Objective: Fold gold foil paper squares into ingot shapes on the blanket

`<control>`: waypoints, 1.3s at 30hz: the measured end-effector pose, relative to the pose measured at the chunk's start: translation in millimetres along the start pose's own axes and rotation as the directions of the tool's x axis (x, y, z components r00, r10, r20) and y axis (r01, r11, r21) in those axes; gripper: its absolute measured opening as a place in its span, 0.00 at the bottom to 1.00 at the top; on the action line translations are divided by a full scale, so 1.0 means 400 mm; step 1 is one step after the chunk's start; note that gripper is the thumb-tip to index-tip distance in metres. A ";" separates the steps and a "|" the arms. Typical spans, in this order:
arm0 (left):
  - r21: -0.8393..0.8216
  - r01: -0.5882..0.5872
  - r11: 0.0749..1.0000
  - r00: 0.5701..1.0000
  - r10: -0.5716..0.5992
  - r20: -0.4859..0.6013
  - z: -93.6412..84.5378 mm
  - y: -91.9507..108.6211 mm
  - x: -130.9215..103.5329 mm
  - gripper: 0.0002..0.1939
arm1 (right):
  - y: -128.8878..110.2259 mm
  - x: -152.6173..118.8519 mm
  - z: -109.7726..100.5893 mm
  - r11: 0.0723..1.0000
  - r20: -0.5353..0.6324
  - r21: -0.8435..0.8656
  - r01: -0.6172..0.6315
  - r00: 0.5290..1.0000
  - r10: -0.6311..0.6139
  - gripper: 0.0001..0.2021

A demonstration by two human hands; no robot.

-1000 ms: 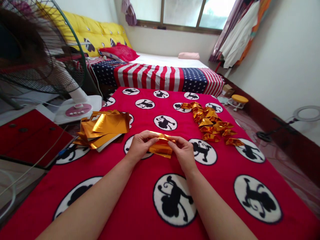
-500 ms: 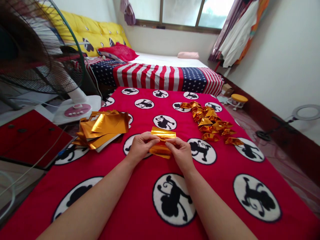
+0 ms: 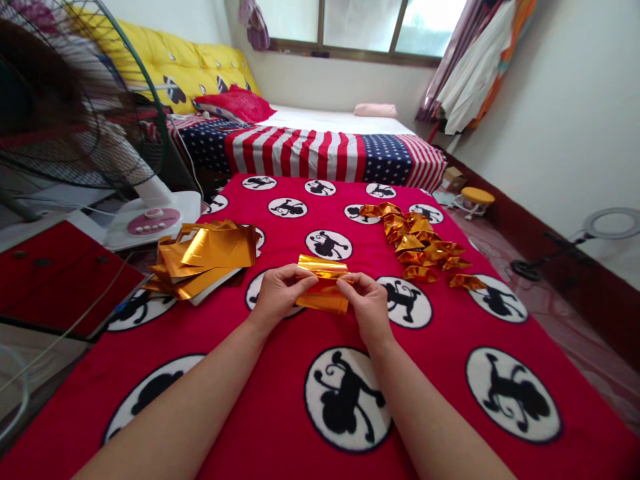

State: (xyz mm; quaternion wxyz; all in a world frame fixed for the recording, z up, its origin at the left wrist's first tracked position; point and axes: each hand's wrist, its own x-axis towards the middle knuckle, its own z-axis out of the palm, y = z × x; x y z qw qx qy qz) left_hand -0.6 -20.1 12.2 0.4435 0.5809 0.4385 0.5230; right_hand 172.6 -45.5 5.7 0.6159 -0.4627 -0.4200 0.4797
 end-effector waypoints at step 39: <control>-0.226 0.086 0.970 0.996 -0.081 0.030 0.008 -0.018 0.004 0.20 | 0.003 0.001 0.002 0.997 -0.131 0.047 0.061 0.990 -0.054 0.14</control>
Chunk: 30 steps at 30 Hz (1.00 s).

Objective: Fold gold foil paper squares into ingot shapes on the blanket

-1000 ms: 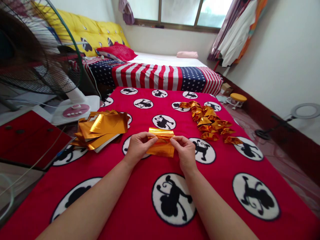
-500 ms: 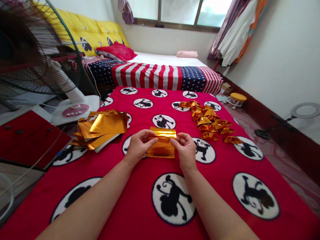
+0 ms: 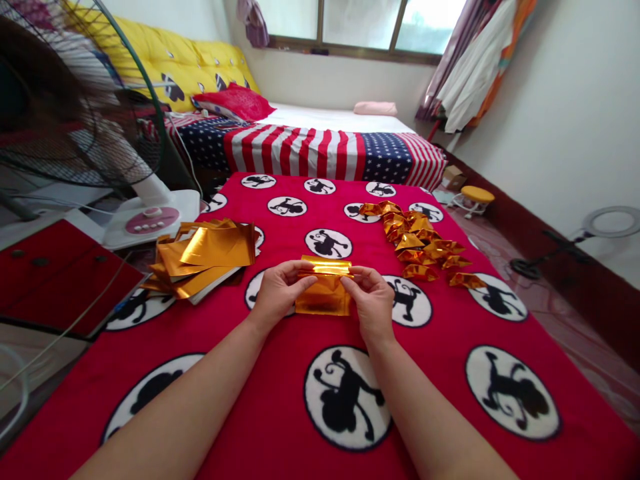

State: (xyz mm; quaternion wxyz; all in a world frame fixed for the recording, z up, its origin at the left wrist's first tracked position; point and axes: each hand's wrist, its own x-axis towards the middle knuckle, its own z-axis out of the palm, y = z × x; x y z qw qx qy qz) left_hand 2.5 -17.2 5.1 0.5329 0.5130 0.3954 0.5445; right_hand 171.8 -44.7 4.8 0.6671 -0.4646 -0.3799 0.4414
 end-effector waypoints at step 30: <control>0.043 0.041 0.998 0.999 -0.040 -0.024 -0.006 0.002 -0.001 0.23 | 0.001 0.002 -0.001 0.999 -0.032 -0.033 0.007 0.999 -0.008 0.13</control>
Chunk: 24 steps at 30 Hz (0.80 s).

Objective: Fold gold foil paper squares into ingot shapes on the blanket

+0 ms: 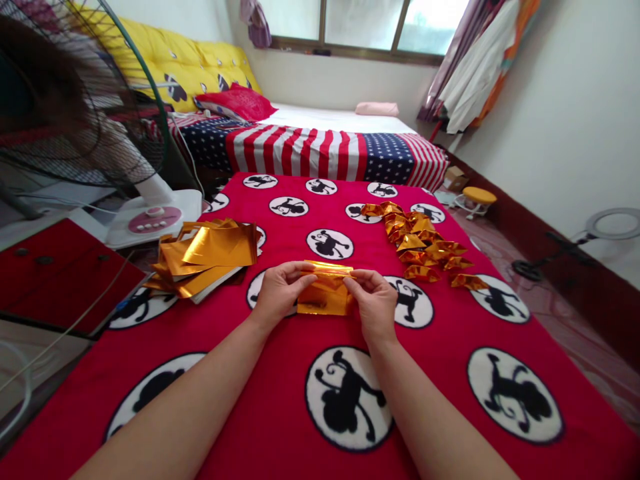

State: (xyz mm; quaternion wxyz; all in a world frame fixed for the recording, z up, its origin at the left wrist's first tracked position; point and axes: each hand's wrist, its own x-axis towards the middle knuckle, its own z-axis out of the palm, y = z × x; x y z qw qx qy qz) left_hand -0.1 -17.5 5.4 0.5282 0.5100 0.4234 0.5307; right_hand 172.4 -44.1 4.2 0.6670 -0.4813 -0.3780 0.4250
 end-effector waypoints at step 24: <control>0.115 -0.091 0.989 0.992 0.101 -0.079 0.001 -0.005 0.002 0.14 | 0.000 0.000 0.001 1.000 -0.010 -0.011 0.014 1.000 -0.014 0.11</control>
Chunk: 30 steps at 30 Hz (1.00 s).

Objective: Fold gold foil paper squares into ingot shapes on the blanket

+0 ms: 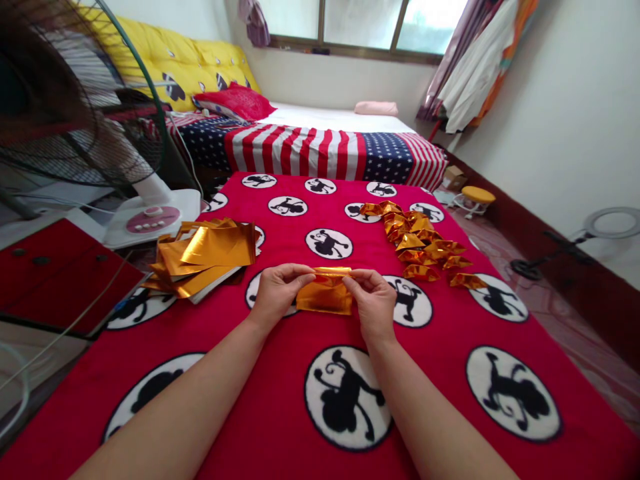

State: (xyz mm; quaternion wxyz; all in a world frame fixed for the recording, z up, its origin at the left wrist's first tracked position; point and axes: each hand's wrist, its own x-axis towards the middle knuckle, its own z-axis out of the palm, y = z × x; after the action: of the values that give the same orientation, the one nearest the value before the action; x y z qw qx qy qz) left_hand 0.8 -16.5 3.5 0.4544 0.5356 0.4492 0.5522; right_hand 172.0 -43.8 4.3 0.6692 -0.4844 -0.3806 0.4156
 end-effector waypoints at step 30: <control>0.184 -0.044 0.982 0.997 0.055 -0.055 0.001 0.035 -0.008 0.06 | 0.002 -0.011 -0.004 0.990 0.055 -0.105 0.090 0.995 -0.085 0.06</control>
State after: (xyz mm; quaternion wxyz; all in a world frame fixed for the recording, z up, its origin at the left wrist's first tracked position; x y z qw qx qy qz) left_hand 0.9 -22.1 16.9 0.3758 0.5693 0.4979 0.5355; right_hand 171.6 -48.1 2.7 0.6499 -0.4918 -0.4400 0.3770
